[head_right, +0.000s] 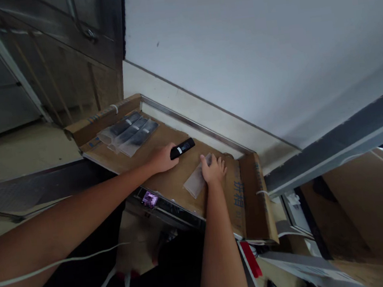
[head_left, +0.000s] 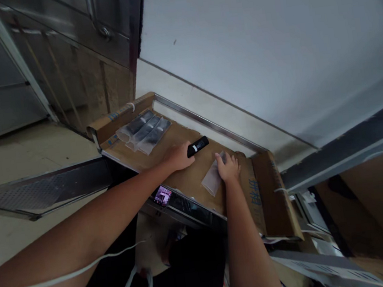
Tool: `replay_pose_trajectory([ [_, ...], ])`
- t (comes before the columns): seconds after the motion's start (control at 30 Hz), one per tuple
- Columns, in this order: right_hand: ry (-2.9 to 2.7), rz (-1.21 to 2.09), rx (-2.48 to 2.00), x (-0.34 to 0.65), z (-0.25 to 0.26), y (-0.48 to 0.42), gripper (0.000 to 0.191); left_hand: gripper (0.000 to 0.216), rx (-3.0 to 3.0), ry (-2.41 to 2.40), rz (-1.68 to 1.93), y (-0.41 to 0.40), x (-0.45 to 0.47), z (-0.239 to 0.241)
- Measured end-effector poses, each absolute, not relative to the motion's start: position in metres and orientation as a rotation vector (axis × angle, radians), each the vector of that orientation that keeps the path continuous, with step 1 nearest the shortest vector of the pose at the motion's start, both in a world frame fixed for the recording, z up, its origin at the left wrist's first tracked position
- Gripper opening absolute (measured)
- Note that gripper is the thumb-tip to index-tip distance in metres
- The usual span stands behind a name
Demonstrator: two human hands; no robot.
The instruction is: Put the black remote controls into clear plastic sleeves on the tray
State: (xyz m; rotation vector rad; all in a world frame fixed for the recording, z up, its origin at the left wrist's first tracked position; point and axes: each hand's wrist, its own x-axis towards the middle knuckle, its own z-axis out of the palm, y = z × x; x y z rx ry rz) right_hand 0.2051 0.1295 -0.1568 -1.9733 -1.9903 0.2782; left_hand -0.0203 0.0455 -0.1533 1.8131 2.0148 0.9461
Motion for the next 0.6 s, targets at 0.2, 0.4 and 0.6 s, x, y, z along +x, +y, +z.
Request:
replay_pose_trajectory([
  [0.2, -1.994, 0.263, -1.978, 0.2043, -0.156, 0.1287, 0.079, 0.047, 1.799, 2.028, 0.936, 0.0447, -0.0193, -0.1508],
  [0.4, -1.946, 0.267, -1.947, 0.2028, -0.1531, 0.1265, 0.082, 0.046, 1.797, 2.019, 0.937, 0.0448, -0.0195, -0.1509],
  [0.6, -1.915, 0.275, -1.933, 0.2042, -0.1544, 0.1273, 0.08, 0.045, 1.821, 2.008, 0.988, 0.0462, -0.0202, -0.155],
])
